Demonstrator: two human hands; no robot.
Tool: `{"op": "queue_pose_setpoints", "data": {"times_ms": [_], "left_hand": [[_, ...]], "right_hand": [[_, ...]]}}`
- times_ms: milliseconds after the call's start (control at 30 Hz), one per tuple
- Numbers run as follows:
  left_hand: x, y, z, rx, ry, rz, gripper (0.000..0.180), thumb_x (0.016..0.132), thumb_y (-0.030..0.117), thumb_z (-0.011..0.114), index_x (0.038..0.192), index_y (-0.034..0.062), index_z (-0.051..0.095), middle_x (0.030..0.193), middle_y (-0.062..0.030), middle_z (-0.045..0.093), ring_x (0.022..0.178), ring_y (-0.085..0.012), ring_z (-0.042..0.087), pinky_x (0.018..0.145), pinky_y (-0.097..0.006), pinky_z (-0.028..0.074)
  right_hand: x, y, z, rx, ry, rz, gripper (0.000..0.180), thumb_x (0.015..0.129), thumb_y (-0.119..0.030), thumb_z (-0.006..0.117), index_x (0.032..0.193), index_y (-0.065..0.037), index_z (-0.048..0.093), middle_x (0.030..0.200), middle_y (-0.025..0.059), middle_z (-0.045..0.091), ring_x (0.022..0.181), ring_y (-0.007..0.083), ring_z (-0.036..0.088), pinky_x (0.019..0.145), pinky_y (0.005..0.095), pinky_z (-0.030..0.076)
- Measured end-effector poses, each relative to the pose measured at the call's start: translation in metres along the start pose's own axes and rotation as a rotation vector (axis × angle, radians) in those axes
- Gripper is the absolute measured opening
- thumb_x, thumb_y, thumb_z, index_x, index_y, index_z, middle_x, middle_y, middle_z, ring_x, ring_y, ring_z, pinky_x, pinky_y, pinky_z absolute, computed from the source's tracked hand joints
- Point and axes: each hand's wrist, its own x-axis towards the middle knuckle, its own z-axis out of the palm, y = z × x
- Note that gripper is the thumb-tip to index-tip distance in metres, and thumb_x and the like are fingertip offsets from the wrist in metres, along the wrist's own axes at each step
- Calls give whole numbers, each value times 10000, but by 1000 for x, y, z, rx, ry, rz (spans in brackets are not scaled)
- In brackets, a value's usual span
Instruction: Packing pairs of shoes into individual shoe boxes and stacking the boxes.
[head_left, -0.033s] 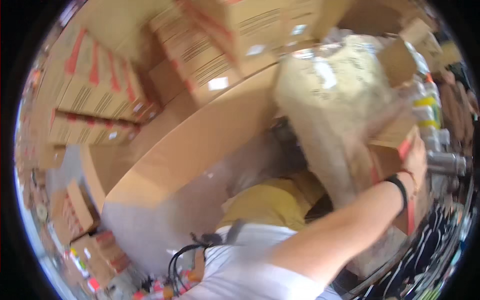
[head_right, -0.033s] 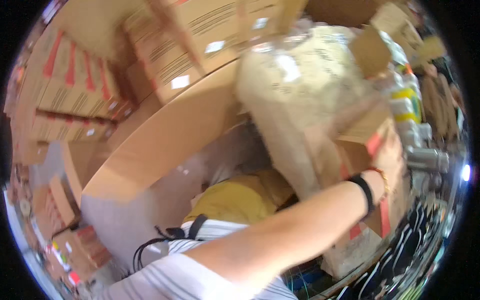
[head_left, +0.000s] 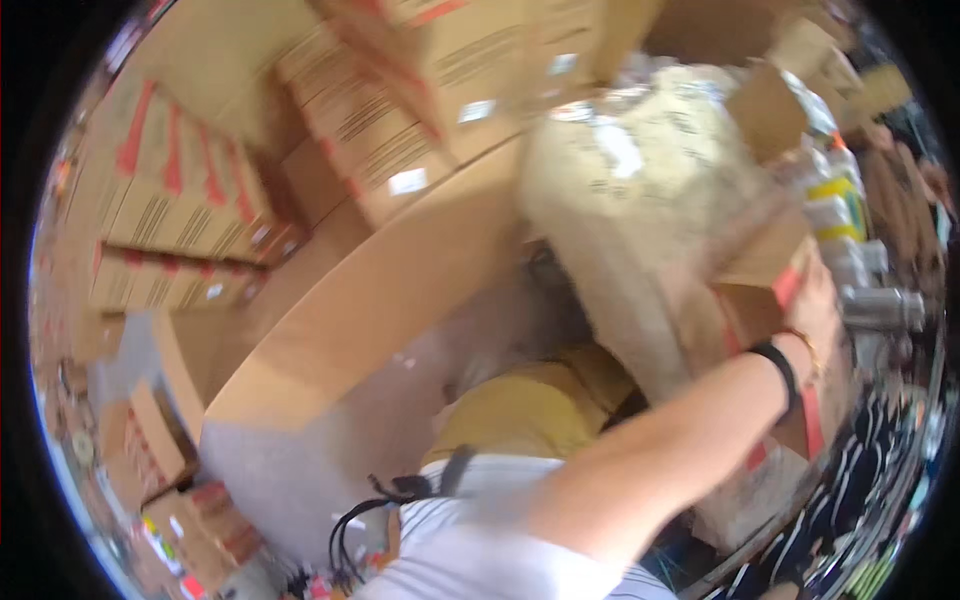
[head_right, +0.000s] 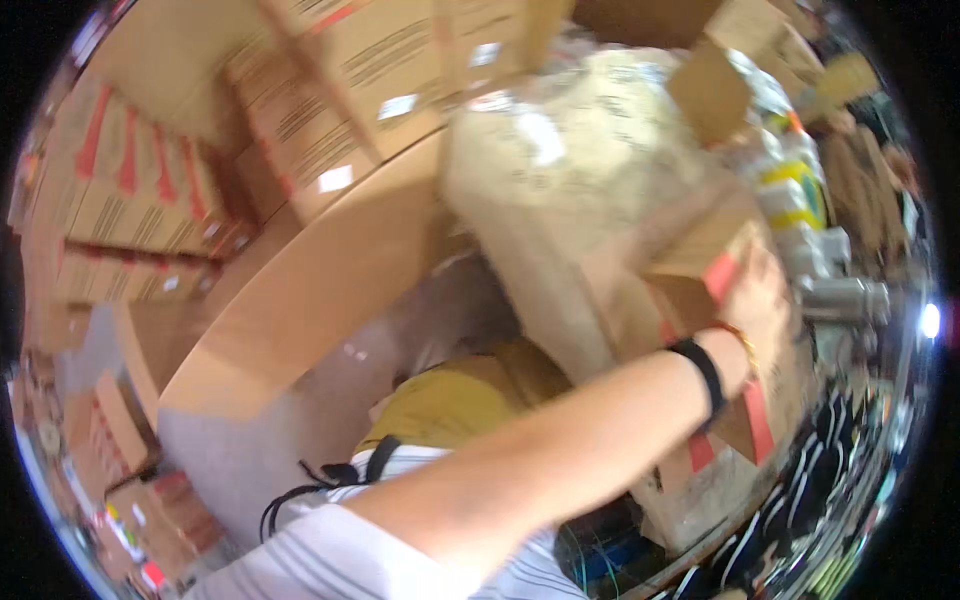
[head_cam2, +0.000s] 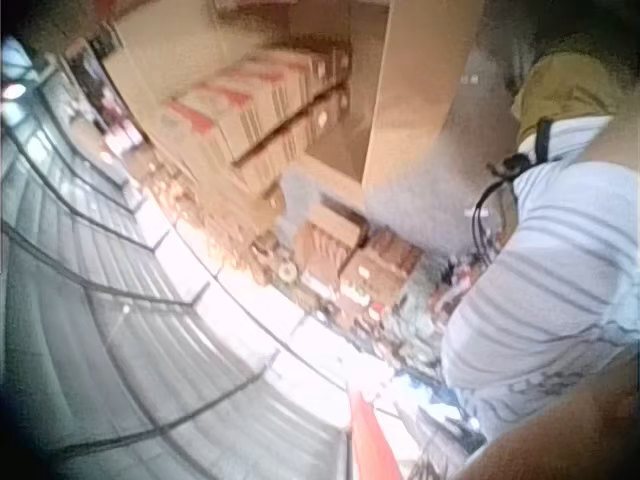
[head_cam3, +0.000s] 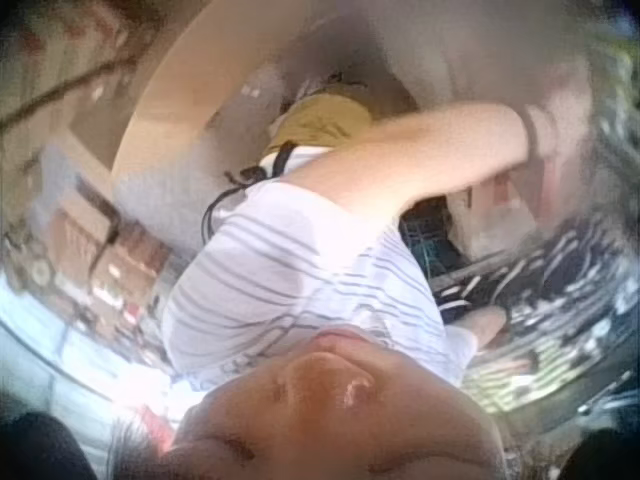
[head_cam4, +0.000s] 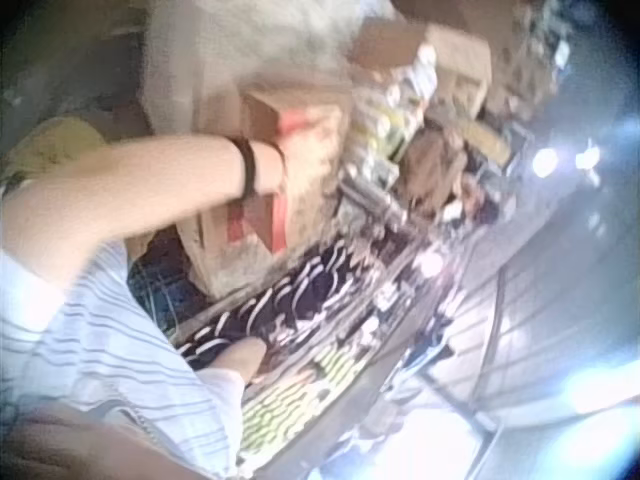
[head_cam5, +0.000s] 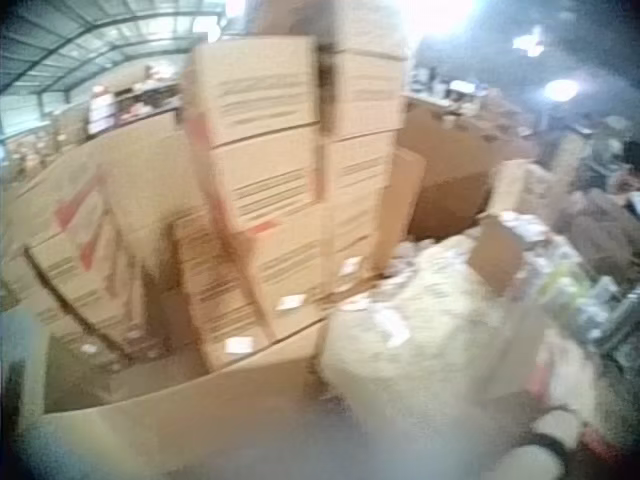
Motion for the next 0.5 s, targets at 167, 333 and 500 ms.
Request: {"op": "queue_pose_setpoints", "data": {"times_ms": [167, 333, 500], "left_hand": [[-24, -42, -44, 120, -102, 13, 562, 919, 525, 374, 1349, 176, 469, 1384, -122, 436, 1315, -336, 309, 1074, -623, 97], [-16, -20, -21, -95, 44, 126, 441, 885, 483, 482, 1163, 166, 612, 1128, -157, 585, 1132, -344, 485, 947, -570, 350], [-33, -44, -24, 170, -20, 82, 511, 904, 426, 489, 1341, 163, 471, 1354, -193, 433, 1310, -319, 340, 1081, -564, 181]], "right_hand": [[-38, 346, -90, 41, -30, 152, 578, 868, -425, 530, 1280, -19, 514, 1296, 196, 533, 1205, 297, 485, 1029, 348, 339], [-67, 427, -152, -14, -11, 282, 506, 814, -234, 671, 1235, 21, 554, 1244, 194, 579, 1172, 275, 522, 1019, 332, 360], [-64, 391, -133, -235, 278, 329, 364, 722, -246, 723, 1033, -61, 675, 960, 192, 672, 892, 334, 653, 778, 407, 500]]}}
